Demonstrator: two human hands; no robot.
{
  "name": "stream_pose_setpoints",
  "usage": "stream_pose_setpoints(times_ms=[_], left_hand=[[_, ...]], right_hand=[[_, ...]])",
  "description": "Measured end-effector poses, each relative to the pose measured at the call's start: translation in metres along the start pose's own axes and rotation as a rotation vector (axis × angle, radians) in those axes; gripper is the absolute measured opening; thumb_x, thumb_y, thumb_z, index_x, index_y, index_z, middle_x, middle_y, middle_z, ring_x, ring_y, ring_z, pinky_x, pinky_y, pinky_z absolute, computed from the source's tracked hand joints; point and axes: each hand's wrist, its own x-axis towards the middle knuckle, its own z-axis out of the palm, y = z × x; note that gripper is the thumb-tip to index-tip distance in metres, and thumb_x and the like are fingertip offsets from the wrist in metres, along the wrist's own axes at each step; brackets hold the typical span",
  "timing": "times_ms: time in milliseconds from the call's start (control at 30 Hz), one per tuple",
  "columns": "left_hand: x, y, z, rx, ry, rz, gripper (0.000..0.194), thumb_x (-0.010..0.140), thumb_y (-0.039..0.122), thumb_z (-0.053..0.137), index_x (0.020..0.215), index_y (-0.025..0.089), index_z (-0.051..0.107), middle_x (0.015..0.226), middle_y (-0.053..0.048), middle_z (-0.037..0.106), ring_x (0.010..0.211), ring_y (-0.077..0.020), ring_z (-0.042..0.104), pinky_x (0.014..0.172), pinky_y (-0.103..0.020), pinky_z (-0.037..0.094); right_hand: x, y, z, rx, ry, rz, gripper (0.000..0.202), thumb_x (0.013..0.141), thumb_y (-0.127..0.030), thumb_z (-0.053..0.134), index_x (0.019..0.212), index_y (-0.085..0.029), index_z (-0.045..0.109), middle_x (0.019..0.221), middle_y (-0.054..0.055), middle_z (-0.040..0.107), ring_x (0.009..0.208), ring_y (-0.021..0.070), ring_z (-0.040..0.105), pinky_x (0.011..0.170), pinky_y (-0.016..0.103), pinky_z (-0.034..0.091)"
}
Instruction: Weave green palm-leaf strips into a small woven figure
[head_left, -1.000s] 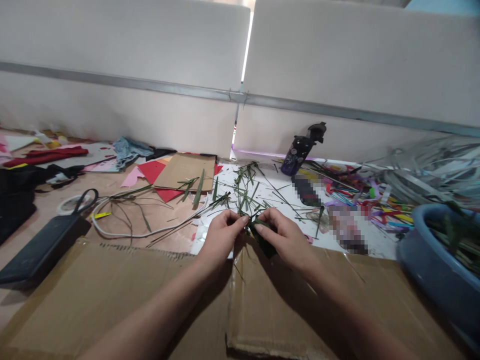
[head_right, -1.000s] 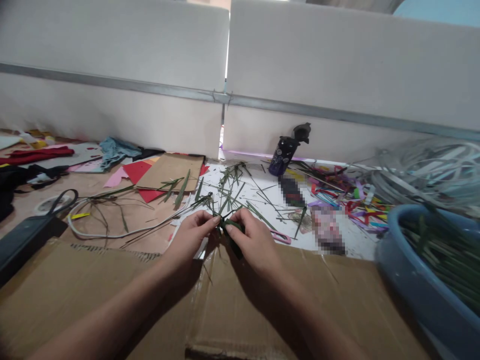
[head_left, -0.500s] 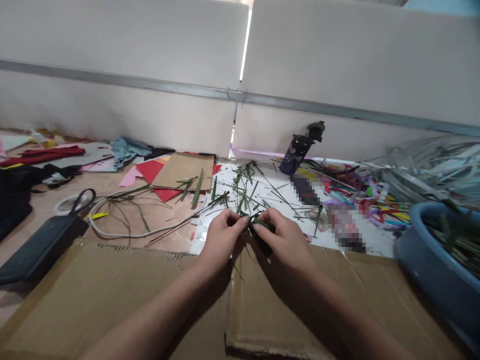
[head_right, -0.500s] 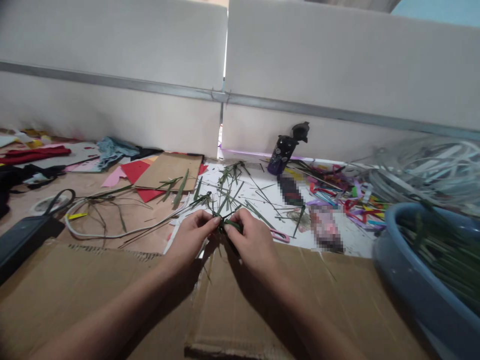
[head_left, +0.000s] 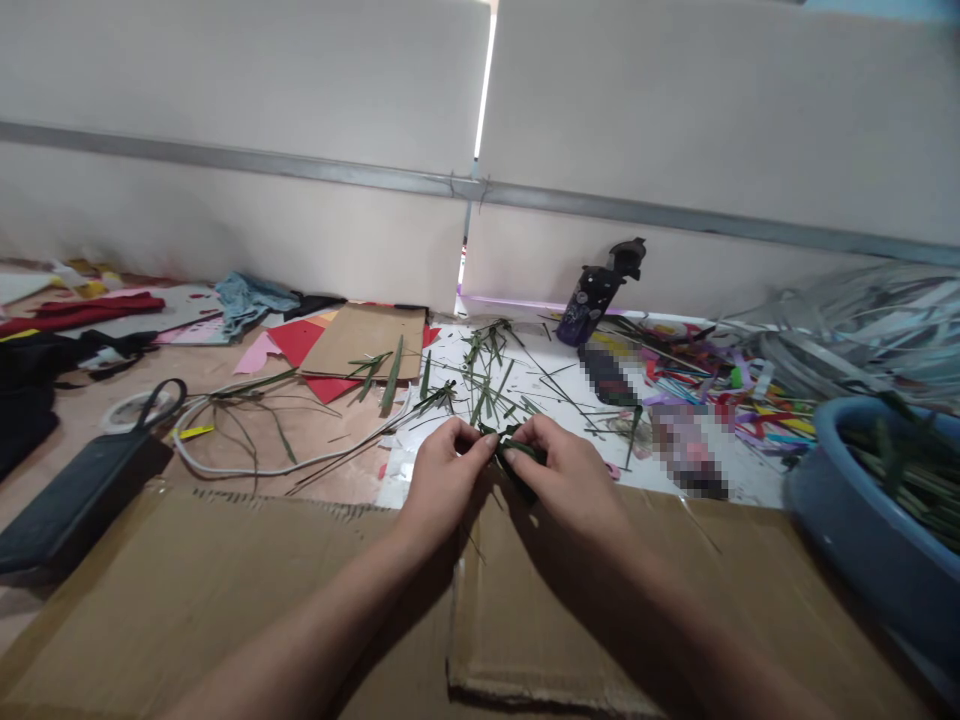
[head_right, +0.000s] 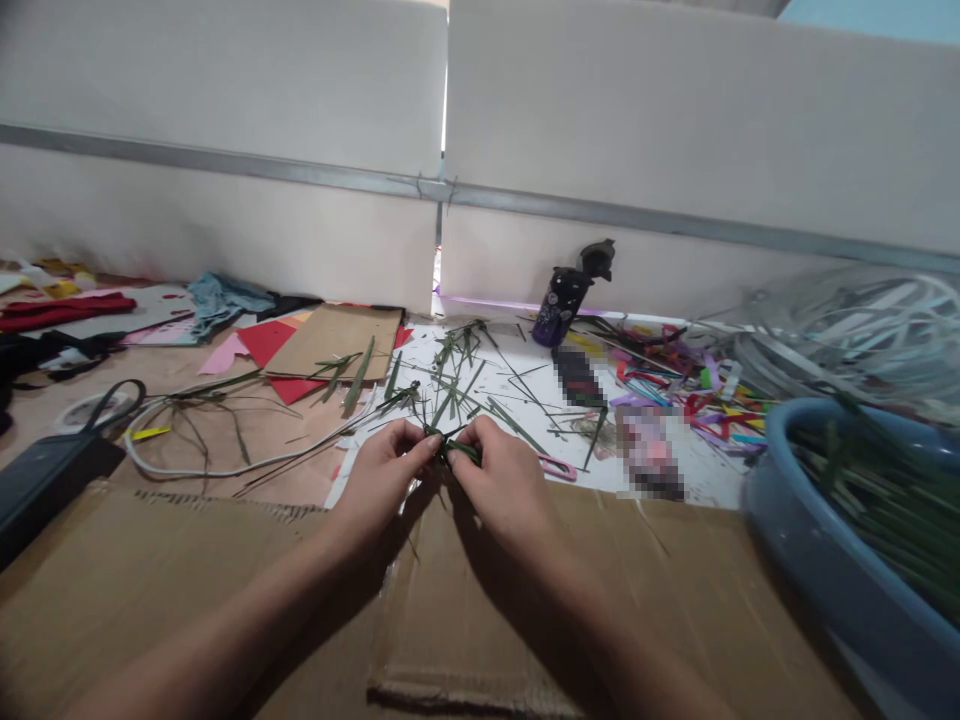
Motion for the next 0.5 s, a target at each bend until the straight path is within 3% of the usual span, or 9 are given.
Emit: stream_pose_setpoints(times_ms=[300,500], left_hand=[[-0.0020,0.0042,0.0000,0.023,-0.009,-0.004,0.025,0.082,0.036,0.076,0.068,0.023,0.061,0.069,-0.002,0.060,0.070,-0.0189,0.053,0.064,-0.029,0.041],[-0.0068,0.0070,0.0025,-0.116,-0.004,-0.129,0.027,0.080,0.040,0.079,0.072,0.022,0.060,0.070,-0.001,0.059,0.069,-0.0172,0.054,0.060,-0.026,0.040]], right_hand=[[-0.0028,0.0016,0.0028,-0.037,0.049,-0.060,0.010,0.088,-0.028,0.060,0.081,-0.023,0.065,0.078,0.005,0.074,0.069,0.0225,0.060,0.063,0.032,0.033],[-0.0028,0.0024,0.0017,-0.027,0.046,-0.059,0.012,0.090,-0.028,0.062,0.086,-0.023,0.072,0.083,0.005,0.077,0.071,0.0227,0.064,0.066,0.032,0.037]])
